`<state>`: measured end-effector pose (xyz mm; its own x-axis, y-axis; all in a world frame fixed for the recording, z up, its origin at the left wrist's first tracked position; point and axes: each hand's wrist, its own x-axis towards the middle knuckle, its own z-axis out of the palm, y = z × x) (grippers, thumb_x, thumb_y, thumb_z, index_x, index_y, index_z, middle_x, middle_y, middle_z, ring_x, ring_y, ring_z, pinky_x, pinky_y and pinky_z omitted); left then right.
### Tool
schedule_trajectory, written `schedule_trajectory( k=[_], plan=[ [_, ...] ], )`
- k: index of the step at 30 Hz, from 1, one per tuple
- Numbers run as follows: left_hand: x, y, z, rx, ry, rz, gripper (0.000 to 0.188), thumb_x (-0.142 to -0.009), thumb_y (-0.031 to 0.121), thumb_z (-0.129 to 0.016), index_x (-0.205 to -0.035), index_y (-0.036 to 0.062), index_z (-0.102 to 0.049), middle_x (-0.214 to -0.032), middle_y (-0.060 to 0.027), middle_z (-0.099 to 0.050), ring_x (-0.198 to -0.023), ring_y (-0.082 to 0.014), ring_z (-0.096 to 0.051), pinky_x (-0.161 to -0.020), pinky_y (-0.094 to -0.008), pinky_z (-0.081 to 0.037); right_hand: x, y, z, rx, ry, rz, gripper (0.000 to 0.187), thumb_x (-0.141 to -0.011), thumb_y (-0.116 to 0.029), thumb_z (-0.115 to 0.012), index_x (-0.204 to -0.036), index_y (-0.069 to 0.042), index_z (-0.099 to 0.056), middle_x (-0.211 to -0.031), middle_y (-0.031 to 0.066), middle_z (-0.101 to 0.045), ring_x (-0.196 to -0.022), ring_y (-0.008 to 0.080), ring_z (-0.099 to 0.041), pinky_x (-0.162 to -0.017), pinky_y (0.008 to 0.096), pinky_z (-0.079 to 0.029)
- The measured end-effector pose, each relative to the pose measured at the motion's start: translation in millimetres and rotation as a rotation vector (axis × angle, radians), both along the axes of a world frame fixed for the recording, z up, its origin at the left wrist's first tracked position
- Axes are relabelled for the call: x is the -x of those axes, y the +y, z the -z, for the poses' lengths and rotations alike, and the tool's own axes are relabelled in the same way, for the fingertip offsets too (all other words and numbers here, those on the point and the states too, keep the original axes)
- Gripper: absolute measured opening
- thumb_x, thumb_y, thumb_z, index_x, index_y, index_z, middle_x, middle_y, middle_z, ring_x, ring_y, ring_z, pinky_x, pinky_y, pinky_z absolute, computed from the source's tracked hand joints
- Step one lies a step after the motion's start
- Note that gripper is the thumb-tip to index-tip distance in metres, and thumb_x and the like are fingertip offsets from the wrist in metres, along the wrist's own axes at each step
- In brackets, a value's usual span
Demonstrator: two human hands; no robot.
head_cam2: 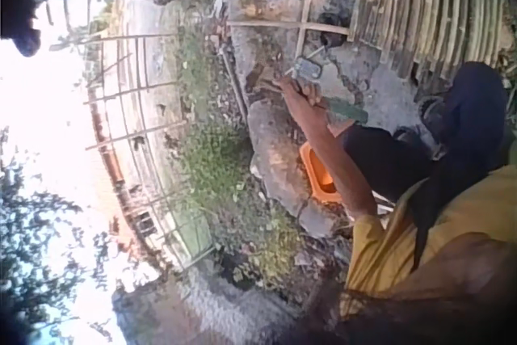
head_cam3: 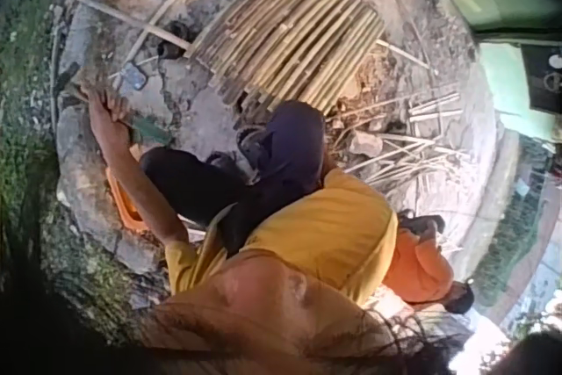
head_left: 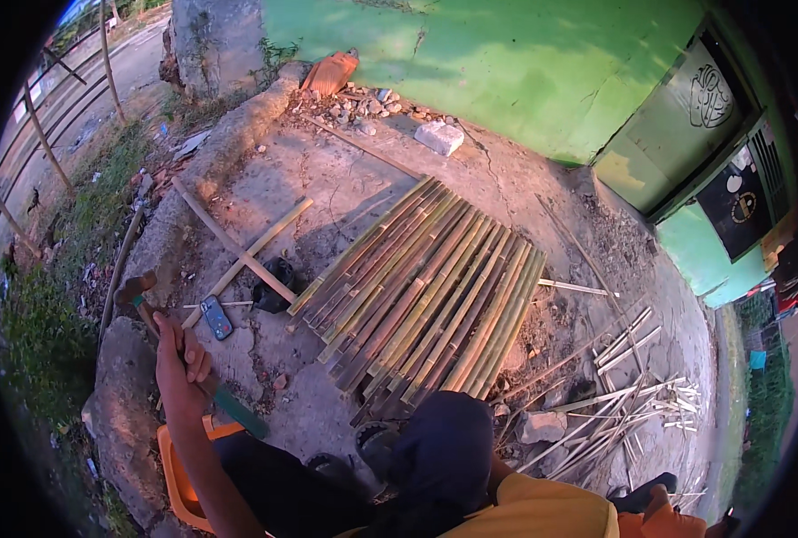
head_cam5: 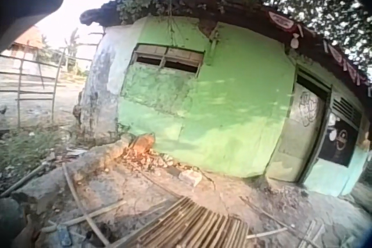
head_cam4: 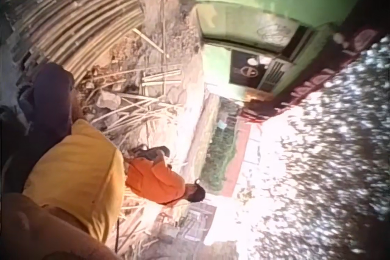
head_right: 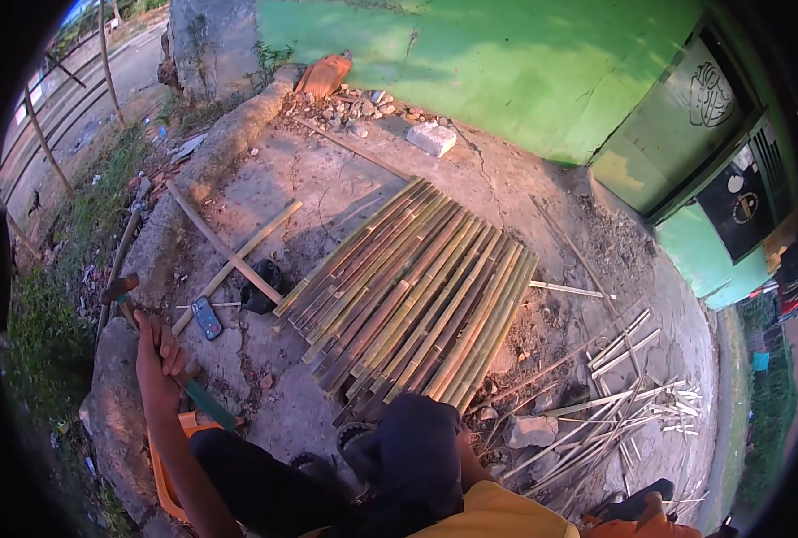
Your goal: The person assembles a bamboo mat by hammering thin bamboo slats onto a wooden support frame.
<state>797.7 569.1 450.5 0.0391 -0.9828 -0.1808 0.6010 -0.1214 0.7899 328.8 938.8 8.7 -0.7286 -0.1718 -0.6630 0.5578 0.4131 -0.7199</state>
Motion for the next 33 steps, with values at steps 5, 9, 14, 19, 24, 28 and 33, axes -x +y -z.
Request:
schedule_trajectory(
  k=[5, 9, 14, 19, 24, 28, 33],
  plan=[
    [4, -1, -8, 0.011, 0.029, -0.005, 0.043, -0.109, 0.05, -0.047, -0.079, 0.019, -0.041, -0.061, 0.0055, -0.037, -0.042, -0.0022, -0.027, -0.041, -0.0208, -0.025, 11, 13, -5, 0.002, 0.037, 0.035, 0.024, -0.094, -0.021, -0.076, -0.106, -0.003, -0.067, -0.08, 0.0018, -0.065, -0.077, 0.0187, -0.059, -0.072, 0.0379, -0.05],
    [11, 0, -10, 0.003, -0.039, 0.022, 0.044, -0.109, 0.051, -0.046, -0.079, 0.0191, -0.04, -0.061, 0.0056, -0.036, -0.042, -0.002, -0.027, -0.041, -0.0203, -0.024, 16, 19, -2, 0.02, 0.071, 0.062, 0.022, -0.094, -0.021, -0.075, -0.106, -0.003, -0.068, -0.081, 0.0014, -0.065, -0.077, 0.0176, -0.059, -0.072, 0.0375, -0.05],
    [27, 5, -10, -0.014, -0.069, 0.084, 0.045, -0.109, 0.051, -0.045, -0.079, 0.0179, -0.04, -0.061, 0.0052, -0.036, -0.042, -0.0019, -0.026, -0.041, -0.0205, -0.025, 35, 1, 11, 0.069, 0.148, 0.099, 0.021, -0.096, -0.02, -0.074, -0.105, -0.003, -0.068, -0.082, 0.0008, -0.066, -0.077, 0.0163, -0.058, -0.072, 0.0371, -0.049],
    [18, 15, -9, -0.013, -0.06, 0.113, 0.046, -0.109, 0.052, -0.044, -0.079, 0.0172, -0.04, -0.06, 0.0051, -0.036, -0.041, -0.0021, -0.024, -0.042, -0.0202, -0.026, 90, -47, 4, 0.176, 0.232, 0.113, 0.018, -0.095, -0.021, -0.075, -0.097, -0.003, -0.07, -0.086, 0.0016, -0.068, -0.076, 0.0128, -0.057, -0.07, 0.0359, -0.048],
    [10, 30, -13, 0.031, -0.111, 0.107, 0.047, -0.109, 0.053, -0.042, -0.078, 0.0172, -0.039, -0.06, 0.0052, -0.036, -0.04, -0.002, -0.025, -0.042, -0.0201, -0.026, 132, -101, -45, 0.13, 0.235, 0.104, 0.022, -0.093, -0.025, -0.077, -0.091, -0.004, -0.071, -0.084, 0.0021, -0.066, -0.076, 0.0137, -0.057, -0.071, 0.0345, -0.048],
    [3, 33, -14, 0.046, -0.085, 0.079, 0.046, -0.109, 0.052, -0.042, -0.079, 0.017, -0.039, -0.06, 0.0049, -0.037, -0.04, -0.0021, -0.025, -0.041, -0.0197, -0.026, 182, -147, -66, -0.091, 0.31, -0.039, 0.034, -0.092, -0.029, -0.078, -0.112, -0.002, -0.072, -0.111, 0.0126, -0.07, -0.098, 0.0261, -0.066, -0.086, 0.0424, -0.055],
    [-3, 42, -17, 0.038, -0.152, 0.041, 0.045, -0.11, 0.05, -0.041, -0.081, 0.0167, -0.039, -0.06, 0.0048, -0.037, -0.04, -0.0022, -0.025, -0.041, -0.0198, -0.026, 219, -185, -58, -0.081, 0.242, 0.048, 0.042, -0.086, -0.027, -0.083, -0.111, 0.005, -0.072, -0.114, 0.0167, -0.071, -0.097, 0.0287, -0.068, -0.082, 0.0457, -0.057]
  ],
)
